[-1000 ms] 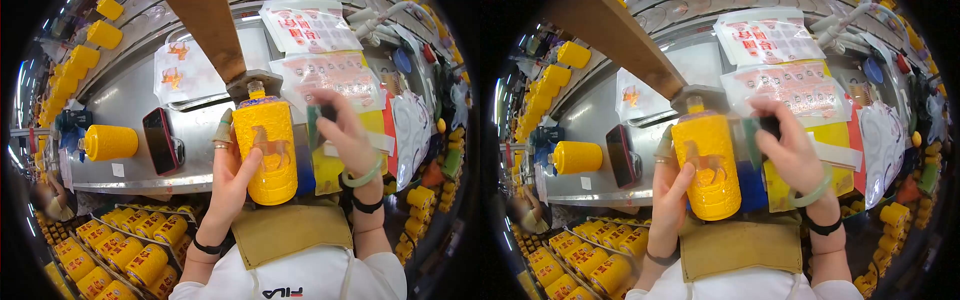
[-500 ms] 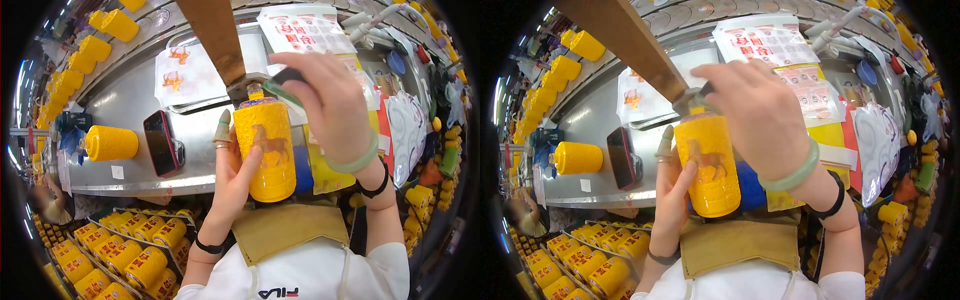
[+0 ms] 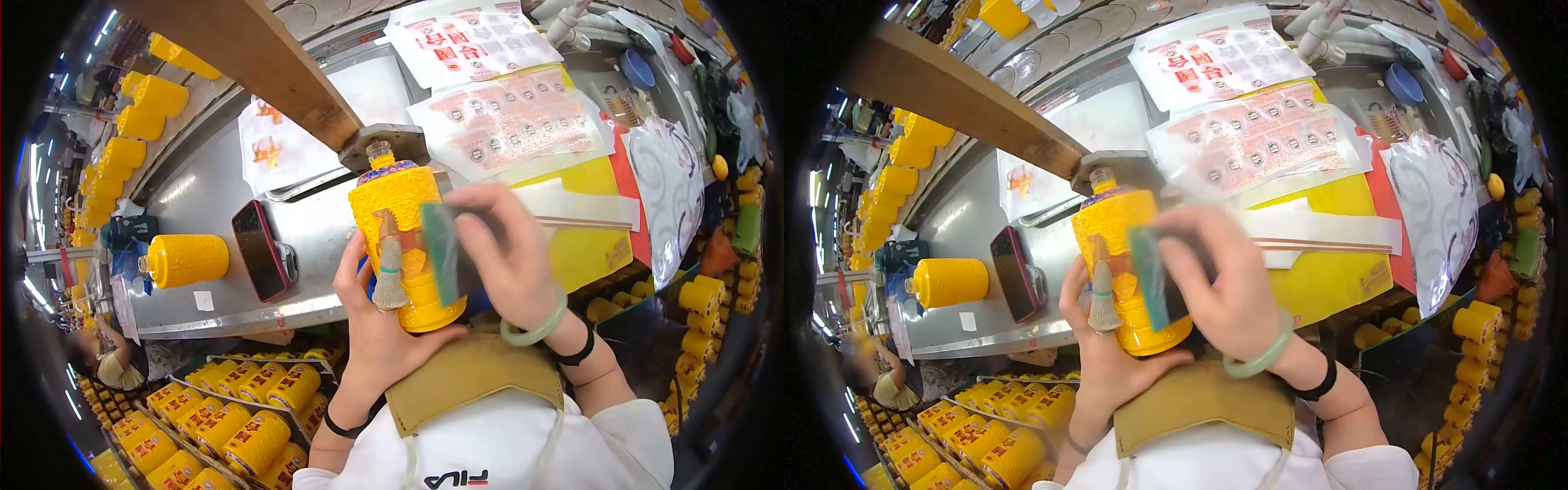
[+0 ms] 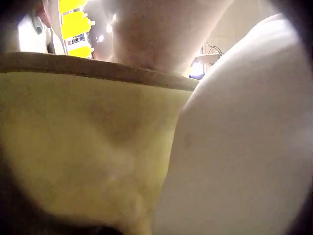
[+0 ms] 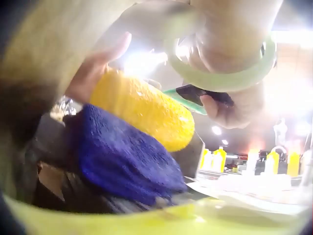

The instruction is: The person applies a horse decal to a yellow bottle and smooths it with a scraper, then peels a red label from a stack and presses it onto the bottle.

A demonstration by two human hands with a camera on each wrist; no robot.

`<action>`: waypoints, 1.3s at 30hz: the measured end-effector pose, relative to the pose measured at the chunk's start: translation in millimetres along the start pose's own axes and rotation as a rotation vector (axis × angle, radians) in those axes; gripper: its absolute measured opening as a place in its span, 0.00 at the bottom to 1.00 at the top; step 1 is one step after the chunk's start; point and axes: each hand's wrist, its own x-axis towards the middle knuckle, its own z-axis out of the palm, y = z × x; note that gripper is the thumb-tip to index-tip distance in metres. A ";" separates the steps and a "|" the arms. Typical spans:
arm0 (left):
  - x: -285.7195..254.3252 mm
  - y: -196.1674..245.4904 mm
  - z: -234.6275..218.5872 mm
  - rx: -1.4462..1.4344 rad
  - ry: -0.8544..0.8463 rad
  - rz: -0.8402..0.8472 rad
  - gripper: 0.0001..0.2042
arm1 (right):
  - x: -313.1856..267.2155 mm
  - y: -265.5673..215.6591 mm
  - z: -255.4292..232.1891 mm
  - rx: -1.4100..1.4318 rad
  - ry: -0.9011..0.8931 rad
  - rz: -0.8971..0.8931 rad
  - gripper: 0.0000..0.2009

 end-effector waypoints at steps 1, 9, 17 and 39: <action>-1.9 -5.6 6.6 0.032 0.052 -0.011 0.57 | -1.9 2.3 1.2 -0.130 -0.040 -0.031 0.09; -8.1 -19.6 9.8 -0.096 0.124 -0.044 0.50 | 2.3 35.5 -26.3 -0.147 0.016 0.055 0.08; -9.0 -18.5 6.8 -0.037 0.114 -0.045 0.50 | 7.1 20.6 4.7 0.213 -0.196 0.343 0.15; -4.8 -16.0 2.5 0.018 0.121 -0.009 0.52 | 11.9 11.3 3.2 0.341 -0.203 0.488 0.13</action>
